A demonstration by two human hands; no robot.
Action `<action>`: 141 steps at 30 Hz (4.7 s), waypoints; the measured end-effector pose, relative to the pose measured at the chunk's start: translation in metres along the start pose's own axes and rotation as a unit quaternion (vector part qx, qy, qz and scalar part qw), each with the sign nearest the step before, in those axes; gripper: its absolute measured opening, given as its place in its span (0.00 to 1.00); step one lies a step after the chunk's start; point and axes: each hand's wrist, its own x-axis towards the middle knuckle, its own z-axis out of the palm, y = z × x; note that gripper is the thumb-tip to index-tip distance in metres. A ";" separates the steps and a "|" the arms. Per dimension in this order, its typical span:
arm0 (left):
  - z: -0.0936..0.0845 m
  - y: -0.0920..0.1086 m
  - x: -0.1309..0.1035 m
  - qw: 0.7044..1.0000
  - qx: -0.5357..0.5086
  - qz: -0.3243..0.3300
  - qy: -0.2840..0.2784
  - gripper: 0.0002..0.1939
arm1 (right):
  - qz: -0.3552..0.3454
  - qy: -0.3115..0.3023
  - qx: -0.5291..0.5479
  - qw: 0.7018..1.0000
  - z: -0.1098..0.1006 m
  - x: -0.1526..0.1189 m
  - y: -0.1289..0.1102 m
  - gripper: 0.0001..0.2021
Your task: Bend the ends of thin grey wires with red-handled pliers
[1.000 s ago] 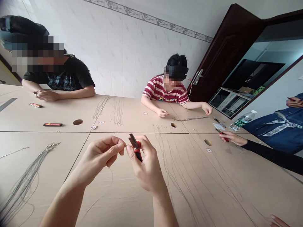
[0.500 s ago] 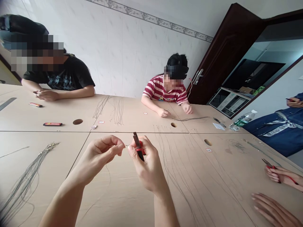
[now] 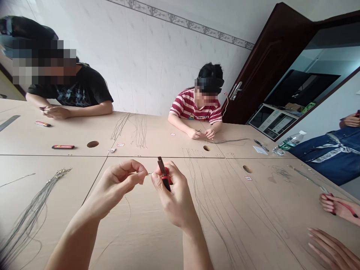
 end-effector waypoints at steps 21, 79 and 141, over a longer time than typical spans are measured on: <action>0.002 -0.001 0.001 1.000 0.020 -0.012 -0.019 0.13 | -0.045 0.003 -0.035 0.998 0.002 -0.001 0.000 0.09; 0.027 -0.005 0.005 0.975 -0.203 -0.049 0.074 0.15 | -0.068 0.121 0.013 0.990 0.021 0.003 0.007 0.04; 0.035 -0.012 0.003 0.982 0.053 0.092 0.158 0.11 | 0.002 0.130 -0.009 0.991 0.006 0.002 0.005 0.06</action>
